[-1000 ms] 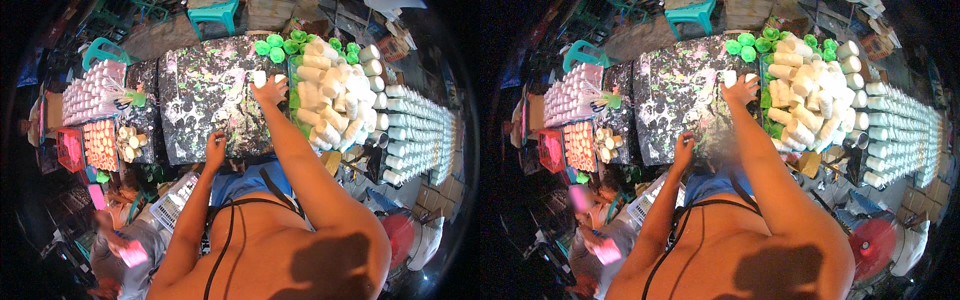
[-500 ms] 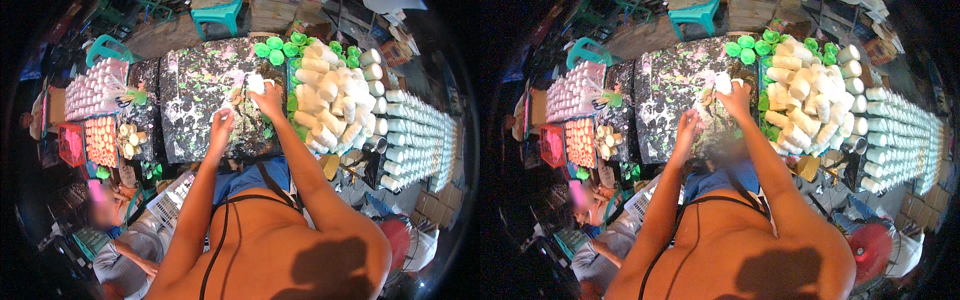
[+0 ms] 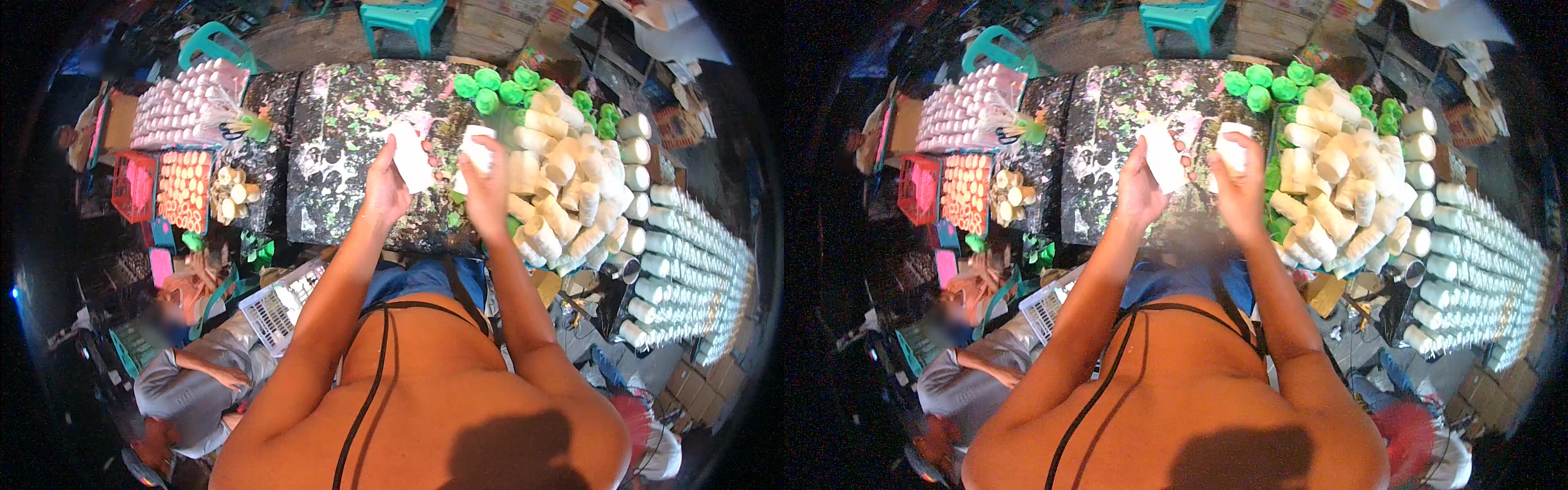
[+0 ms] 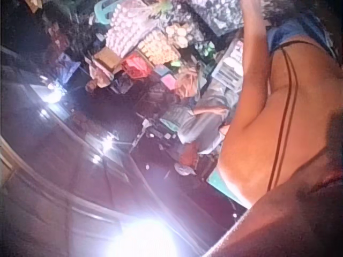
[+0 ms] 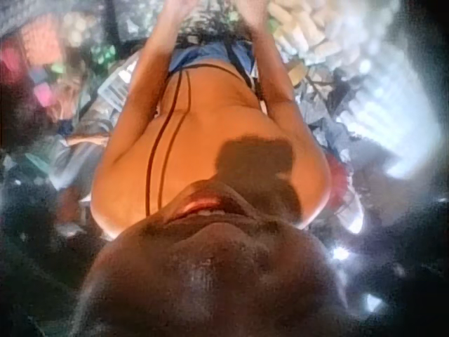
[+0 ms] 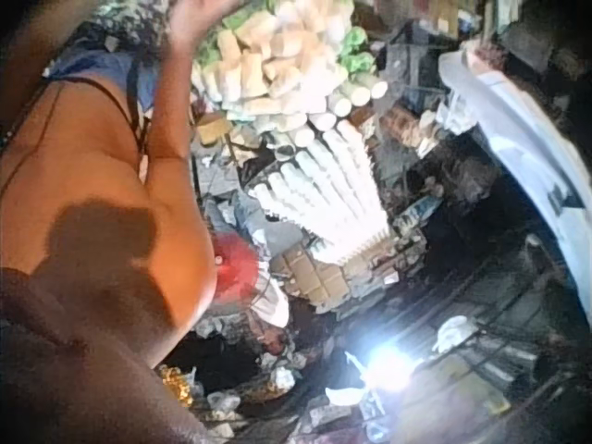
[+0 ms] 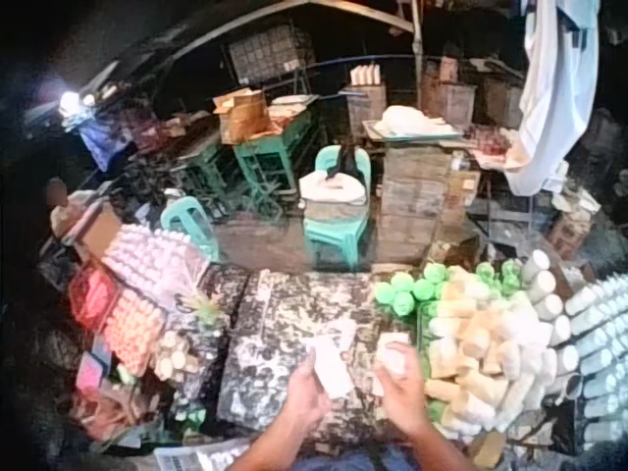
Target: The person assembles small white cylindrical items with green plastic leaves on a cluttered workbench. They repeatedly pick up the components, attach the leaves to the cylinders, and place the finished units into a pile. The person also scrapes debris from the workbench surface using a scraper.
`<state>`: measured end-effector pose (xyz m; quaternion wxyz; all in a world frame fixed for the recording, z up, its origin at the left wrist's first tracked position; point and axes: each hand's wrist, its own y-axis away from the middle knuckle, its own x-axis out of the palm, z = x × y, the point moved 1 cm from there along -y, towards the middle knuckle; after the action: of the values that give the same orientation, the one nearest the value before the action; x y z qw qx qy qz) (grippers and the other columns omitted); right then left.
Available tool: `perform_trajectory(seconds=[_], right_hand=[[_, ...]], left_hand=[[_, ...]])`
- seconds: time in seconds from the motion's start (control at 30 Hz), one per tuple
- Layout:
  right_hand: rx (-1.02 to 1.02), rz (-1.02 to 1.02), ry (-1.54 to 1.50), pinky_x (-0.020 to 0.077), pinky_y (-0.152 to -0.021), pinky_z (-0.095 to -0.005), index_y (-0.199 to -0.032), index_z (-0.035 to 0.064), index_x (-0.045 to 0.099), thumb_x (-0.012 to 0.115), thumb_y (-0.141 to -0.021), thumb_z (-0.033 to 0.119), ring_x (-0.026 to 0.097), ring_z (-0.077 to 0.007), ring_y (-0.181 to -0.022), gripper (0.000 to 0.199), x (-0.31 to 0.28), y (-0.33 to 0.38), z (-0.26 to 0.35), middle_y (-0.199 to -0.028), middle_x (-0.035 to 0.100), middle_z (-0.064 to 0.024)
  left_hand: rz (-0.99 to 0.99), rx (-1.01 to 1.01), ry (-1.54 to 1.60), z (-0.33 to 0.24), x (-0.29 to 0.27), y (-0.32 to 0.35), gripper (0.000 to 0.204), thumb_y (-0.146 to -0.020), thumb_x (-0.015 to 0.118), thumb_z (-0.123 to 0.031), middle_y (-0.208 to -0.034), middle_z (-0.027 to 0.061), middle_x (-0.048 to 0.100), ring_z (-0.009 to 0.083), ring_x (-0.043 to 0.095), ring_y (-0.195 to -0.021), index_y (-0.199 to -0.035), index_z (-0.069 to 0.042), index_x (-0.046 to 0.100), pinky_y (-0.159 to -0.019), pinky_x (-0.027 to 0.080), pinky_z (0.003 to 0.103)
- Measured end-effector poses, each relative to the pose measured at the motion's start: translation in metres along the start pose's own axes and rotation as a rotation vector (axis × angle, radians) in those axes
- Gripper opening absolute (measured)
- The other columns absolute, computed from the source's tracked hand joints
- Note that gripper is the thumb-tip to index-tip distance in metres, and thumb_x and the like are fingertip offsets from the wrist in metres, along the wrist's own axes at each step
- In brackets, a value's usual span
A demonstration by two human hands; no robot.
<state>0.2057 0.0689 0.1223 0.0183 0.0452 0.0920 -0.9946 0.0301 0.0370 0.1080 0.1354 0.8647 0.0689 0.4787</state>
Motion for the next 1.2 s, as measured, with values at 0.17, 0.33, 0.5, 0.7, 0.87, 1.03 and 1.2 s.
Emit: perform_trajectory(seconds=[0.17,0.33,0.5,0.7,0.87,1.03,1.2], right_hand=[[0.141,0.028,-0.335,0.0519,-0.101,-0.0339,-0.157,0.0111,0.036,0.063,-0.101,0.002,0.058,-0.0202,-0.123,0.063,-0.029,-0.007,0.015,-0.142,0.053,-0.0129],[0.138,0.111,-0.353,0.0606,-0.085,-0.0324,-0.165,0.0142,0.023,0.059,-0.102,0.001,0.062,-0.0200,-0.118,0.075,-0.036,-0.011,0.040,-0.149,0.050,-0.0148],[0.298,0.209,-0.419,0.0615,-0.070,-0.0312,-0.160,0.0102,0.030,0.066,-0.099,0.003,0.070,-0.0224,-0.105,0.071,-0.032,-0.006,0.039,-0.131,0.061,-0.0159],[0.538,0.374,-0.809,0.0651,-0.076,-0.0386,-0.156,0.0048,0.037,0.059,-0.106,0.021,0.071,-0.0335,-0.114,0.057,-0.014,-0.006,0.051,-0.135,0.064,-0.0242],[0.524,0.506,-0.927,0.0631,-0.082,-0.0403,-0.152,0.0011,0.043,0.054,-0.106,0.025,0.071,-0.0315,-0.108,0.053,-0.002,-0.007,0.049,-0.134,0.065,-0.0238],[0.063,0.463,-0.469,0.0483,-0.107,-0.0353,-0.149,0.0029,0.045,0.077,-0.091,0.006,0.061,-0.0202,-0.121,0.066,0.004,-0.003,0.062,-0.141,0.059,-0.0129],[0.059,0.470,-0.502,0.0442,-0.112,-0.0356,-0.146,0.0020,0.047,0.080,-0.085,-0.001,0.056,-0.0199,-0.131,0.070,0.004,-0.008,0.075,-0.145,0.056,-0.0114]], left_hand=[[0.089,0.061,-0.104,-0.021,0.019,0.026,0.035,-0.106,0.059,-0.027,-0.114,0.0117,0.068,0.0265,0.071,-0.097,-0.136,-0.008,0.054,-0.083,0.065,0.046],[0.095,0.209,-0.459,-0.040,0.036,0.048,0.062,-0.083,0.082,0.005,-0.114,0.0078,0.068,0.0188,0.071,-0.099,-0.134,-0.006,0.050,-0.082,0.064,0.039],[0.006,0.280,-0.503,-0.049,0.028,0.056,0.056,-0.091,0.081,-0.012,-0.111,0.0089,0.068,0.0199,0.070,-0.095,-0.137,-0.006,0.050,-0.078,0.062,0.039],[0.161,0.233,-0.287,-0.059,0.026,0.066,0.071,-0.098,0.066,-0.060,-0.108,0.0133,0.063,0.0252,0.067,-0.084,-0.139,-0.003,0.051,-0.071,0.060,0.042],[0.163,0.344,-0.428,-0.066,0.032,0.074,0.072,-0.094,0.069,-0.061,-0.114,0.0138,0.063,0.0246,0.068,-0.089,-0.136,-0.004,0.054,-0.078,0.059,0.042],[0.097,0.552,-0.885,-0.083,0.055,0.086,0.068,-0.084,0.087,-0.040,-0.127,0.0114,0.063,0.0224,0.064,-0.114,-0.136,-0.005,0.058,-0.100,0.051,0.038],[0.135,0.593,-1.031,-0.095,0.065,0.088,0.063,-0.084,0.088,-0.032,-0.127,0.0100,0.064,0.0213,0.061,-0.121,-0.135,-0.005,0.061,-0.105,0.048,0.038]])
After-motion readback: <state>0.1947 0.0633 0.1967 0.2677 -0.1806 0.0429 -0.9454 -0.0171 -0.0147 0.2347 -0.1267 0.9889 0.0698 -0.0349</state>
